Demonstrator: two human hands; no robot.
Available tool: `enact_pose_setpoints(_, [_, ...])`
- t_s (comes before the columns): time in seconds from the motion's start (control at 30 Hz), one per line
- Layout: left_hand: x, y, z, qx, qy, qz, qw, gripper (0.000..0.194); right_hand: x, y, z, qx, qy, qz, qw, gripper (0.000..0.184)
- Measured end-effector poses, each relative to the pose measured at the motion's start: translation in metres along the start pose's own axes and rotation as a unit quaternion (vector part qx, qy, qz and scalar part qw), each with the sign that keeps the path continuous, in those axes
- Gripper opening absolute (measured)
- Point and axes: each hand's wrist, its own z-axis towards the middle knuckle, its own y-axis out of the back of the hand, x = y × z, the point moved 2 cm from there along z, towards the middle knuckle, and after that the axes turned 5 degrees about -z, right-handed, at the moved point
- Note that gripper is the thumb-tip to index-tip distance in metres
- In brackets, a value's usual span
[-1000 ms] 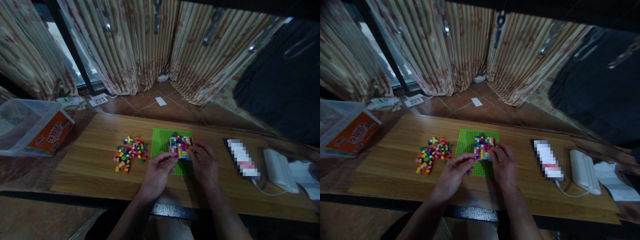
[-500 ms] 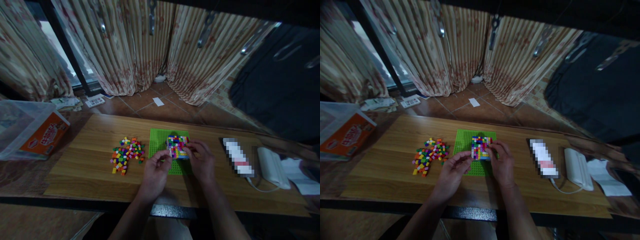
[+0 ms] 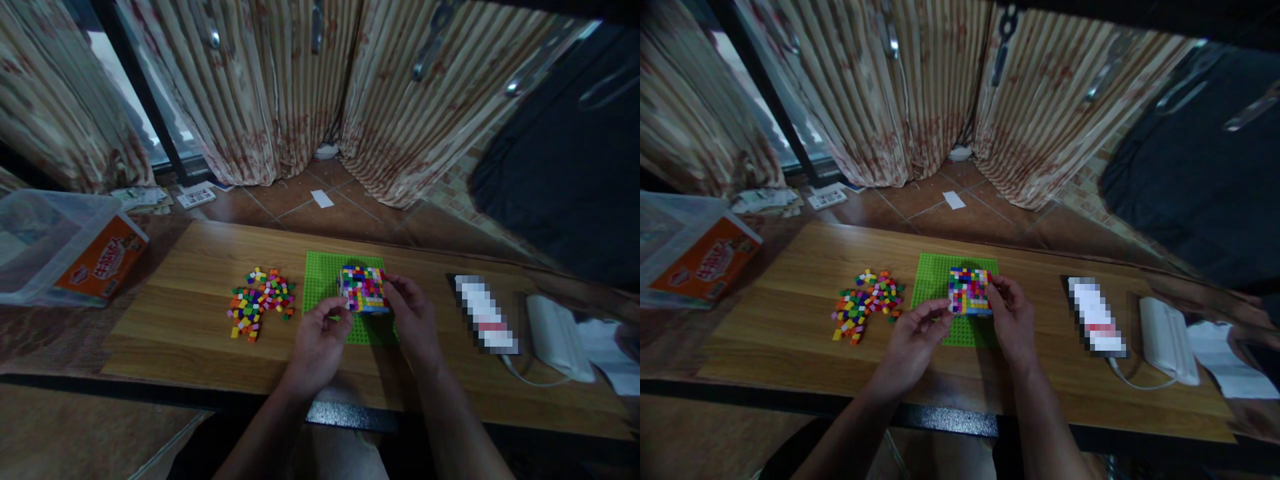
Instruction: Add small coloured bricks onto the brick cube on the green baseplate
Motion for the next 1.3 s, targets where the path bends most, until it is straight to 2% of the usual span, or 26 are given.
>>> enact_pose_setpoints(0.27, [-0.0016,-0.0027,-0.0024,0.010,-0.004,0.014,1.000,0.029,-0.0037,-0.0036,0.0031,-0.014,0.009,-0.055,0.998,0.045])
enact_pose_setpoints(0.53, [-0.0025,-0.0037,-0.0014,0.010,-0.009,0.025,1.000,0.025,-0.0053,-0.0040,0.0018,-0.017,0.000,-0.038,0.999,0.047])
enact_pose_setpoints(0.87, [-0.0032,-0.0026,-0.0024,0.004,-0.009,0.038,0.999,0.023,-0.0065,-0.0001,-0.0001,-0.037,-0.070,0.051,0.996,0.038])
enact_pose_setpoints(0.97, [-0.0037,-0.0042,-0.0022,0.002,0.001,0.028,1.000,0.022,-0.0056,-0.0026,0.0006,-0.017,-0.072,0.043,0.996,0.036])
enact_pose_setpoints(1.13, [-0.0025,-0.0054,-0.0032,-0.003,-0.007,0.022,1.000,0.022,-0.0040,-0.0006,-0.0003,-0.026,-0.093,0.019,0.995,0.035])
enact_pose_setpoints(1.3, [0.0037,-0.0054,-0.0040,-0.030,-0.012,0.016,0.999,0.034,0.0023,0.0014,-0.0044,-0.042,-0.098,-0.031,0.994,0.029])
